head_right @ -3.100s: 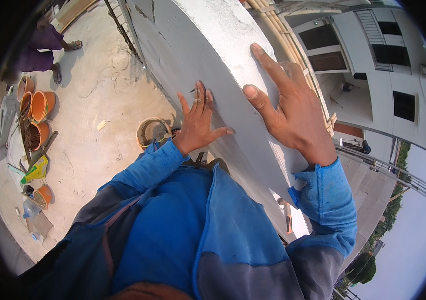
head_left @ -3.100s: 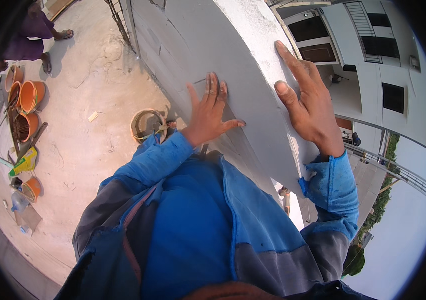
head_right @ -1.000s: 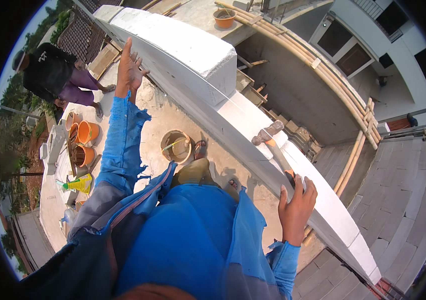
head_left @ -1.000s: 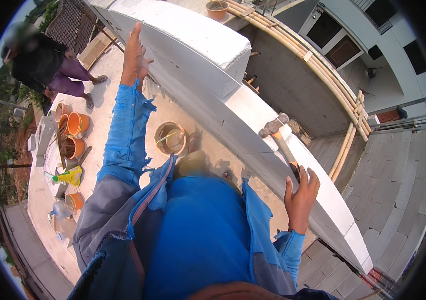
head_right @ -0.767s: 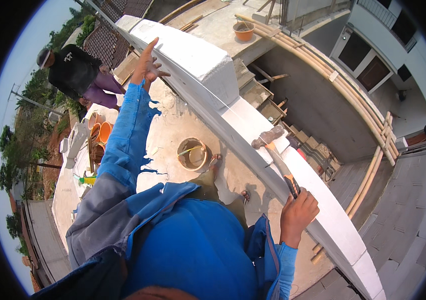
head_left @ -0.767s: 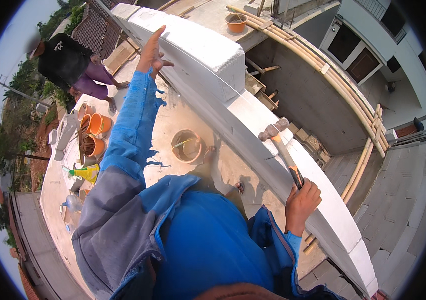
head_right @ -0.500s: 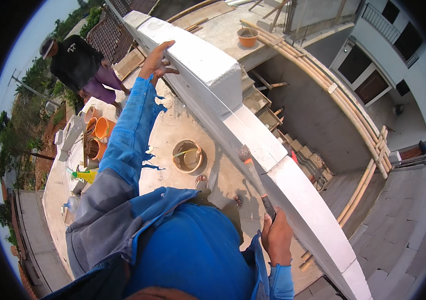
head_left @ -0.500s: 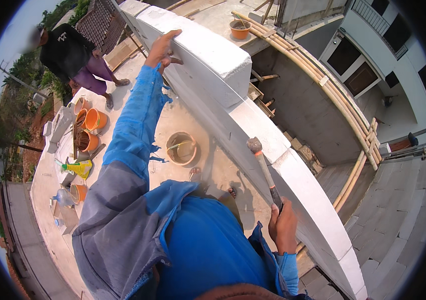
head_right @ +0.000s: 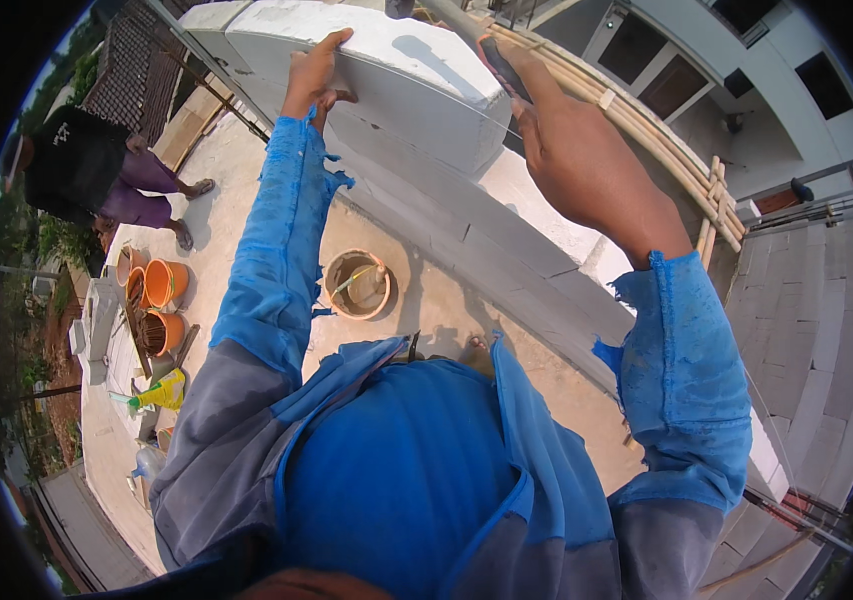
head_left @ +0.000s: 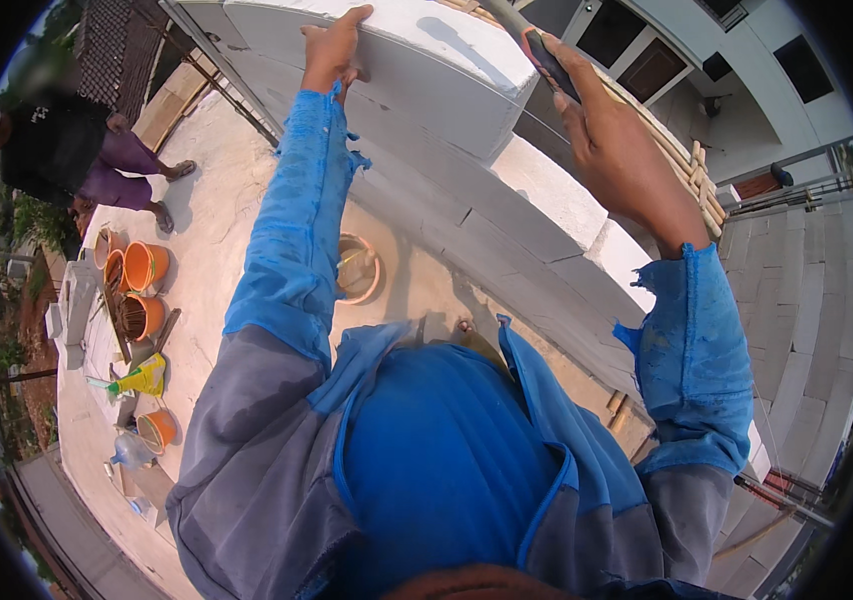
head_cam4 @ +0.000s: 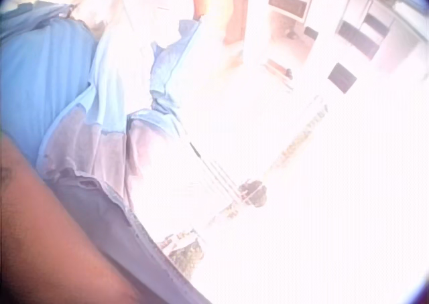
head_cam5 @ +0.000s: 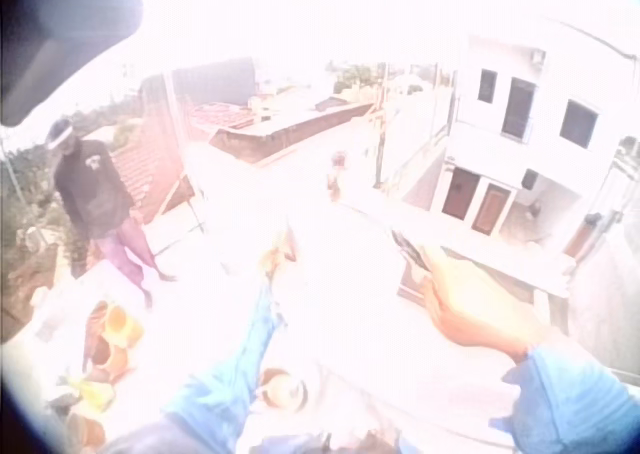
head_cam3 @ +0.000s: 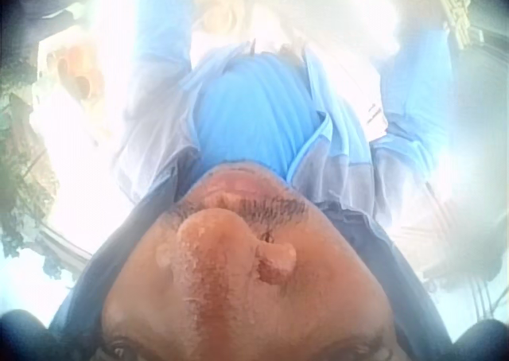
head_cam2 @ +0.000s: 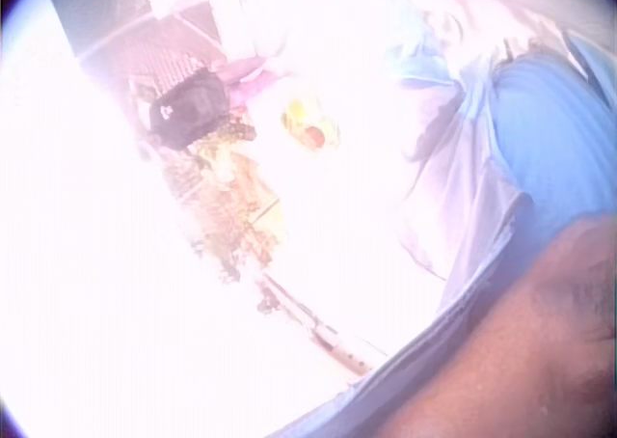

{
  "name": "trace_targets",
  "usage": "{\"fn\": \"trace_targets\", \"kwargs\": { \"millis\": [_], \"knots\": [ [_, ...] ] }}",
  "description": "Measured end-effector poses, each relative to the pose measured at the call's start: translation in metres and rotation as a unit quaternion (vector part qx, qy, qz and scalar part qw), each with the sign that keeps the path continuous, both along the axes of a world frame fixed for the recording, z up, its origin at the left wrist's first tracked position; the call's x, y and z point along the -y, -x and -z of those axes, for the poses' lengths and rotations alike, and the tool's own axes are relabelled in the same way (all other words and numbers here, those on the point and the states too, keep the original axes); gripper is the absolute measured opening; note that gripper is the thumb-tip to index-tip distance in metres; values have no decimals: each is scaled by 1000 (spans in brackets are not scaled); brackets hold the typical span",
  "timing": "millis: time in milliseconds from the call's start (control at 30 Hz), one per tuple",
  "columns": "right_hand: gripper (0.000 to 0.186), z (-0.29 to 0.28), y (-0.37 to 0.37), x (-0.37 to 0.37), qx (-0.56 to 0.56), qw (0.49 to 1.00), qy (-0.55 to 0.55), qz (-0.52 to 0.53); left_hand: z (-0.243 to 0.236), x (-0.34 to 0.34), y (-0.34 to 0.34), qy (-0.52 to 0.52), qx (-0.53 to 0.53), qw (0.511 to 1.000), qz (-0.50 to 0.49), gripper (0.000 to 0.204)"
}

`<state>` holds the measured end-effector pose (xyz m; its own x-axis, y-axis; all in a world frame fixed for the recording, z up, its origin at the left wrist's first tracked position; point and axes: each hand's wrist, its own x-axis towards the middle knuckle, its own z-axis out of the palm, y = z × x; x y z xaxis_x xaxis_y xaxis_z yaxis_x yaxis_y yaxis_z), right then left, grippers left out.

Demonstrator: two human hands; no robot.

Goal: The person applies mortar to a low wall using a trowel, then places white rectangular tiles onto the mortar bed. They use a hammer to tap the tiles into position and a spirit level to check alignment. The process is repeated for multiple tiles along the wall.

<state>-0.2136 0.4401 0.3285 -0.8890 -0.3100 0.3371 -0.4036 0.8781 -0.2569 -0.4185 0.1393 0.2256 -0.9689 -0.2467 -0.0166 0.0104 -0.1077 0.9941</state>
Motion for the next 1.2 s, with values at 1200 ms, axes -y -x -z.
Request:
{"fn": "trace_targets", "kwargs": {
  "millis": [1200],
  "knots": [
    [18,163,-110,161,146,552,790,222,-6,13,-30,49,26,998,39,139]
  ]
}}
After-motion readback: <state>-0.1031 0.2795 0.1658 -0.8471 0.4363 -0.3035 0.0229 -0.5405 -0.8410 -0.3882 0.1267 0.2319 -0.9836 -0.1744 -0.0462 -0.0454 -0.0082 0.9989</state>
